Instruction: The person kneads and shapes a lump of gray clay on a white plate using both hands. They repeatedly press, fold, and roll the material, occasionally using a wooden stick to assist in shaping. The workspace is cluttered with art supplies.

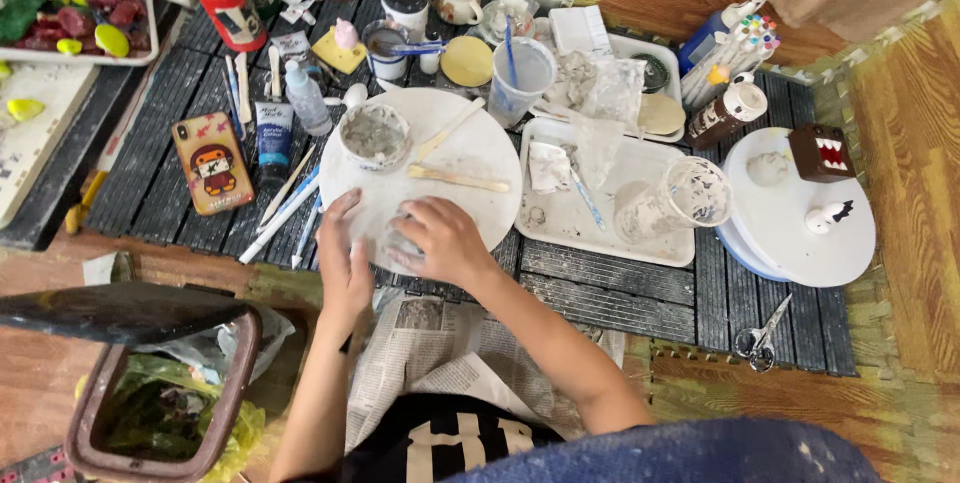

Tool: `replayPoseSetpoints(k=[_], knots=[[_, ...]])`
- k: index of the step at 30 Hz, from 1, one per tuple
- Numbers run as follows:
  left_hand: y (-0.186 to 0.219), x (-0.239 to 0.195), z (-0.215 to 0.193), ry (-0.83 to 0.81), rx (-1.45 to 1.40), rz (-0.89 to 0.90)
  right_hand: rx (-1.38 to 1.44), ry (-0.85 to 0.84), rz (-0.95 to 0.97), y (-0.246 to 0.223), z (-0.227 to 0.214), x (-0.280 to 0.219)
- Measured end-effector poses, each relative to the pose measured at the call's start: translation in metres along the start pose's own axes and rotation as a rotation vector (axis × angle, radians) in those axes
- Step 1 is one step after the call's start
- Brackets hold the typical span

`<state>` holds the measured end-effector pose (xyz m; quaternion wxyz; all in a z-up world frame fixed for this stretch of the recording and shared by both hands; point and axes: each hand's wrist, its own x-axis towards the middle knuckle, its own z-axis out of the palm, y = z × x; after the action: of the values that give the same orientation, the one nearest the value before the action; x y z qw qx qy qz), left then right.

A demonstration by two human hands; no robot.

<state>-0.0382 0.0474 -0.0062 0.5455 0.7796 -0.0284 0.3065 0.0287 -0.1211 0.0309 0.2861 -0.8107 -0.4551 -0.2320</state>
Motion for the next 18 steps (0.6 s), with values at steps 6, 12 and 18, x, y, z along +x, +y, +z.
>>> replayPoseSetpoints(k=[6,12,18], knots=[[-0.006,0.013,0.014,-0.003,0.176,0.028,-0.023,-0.094,0.197,0.016,0.023,0.006],[-0.004,0.007,0.026,0.055,0.333,0.034,0.04,-0.097,0.341,0.023,0.031,0.023],[-0.004,0.006,0.028,0.047,0.366,0.018,0.103,-0.147,0.332,0.028,0.024,0.025]])
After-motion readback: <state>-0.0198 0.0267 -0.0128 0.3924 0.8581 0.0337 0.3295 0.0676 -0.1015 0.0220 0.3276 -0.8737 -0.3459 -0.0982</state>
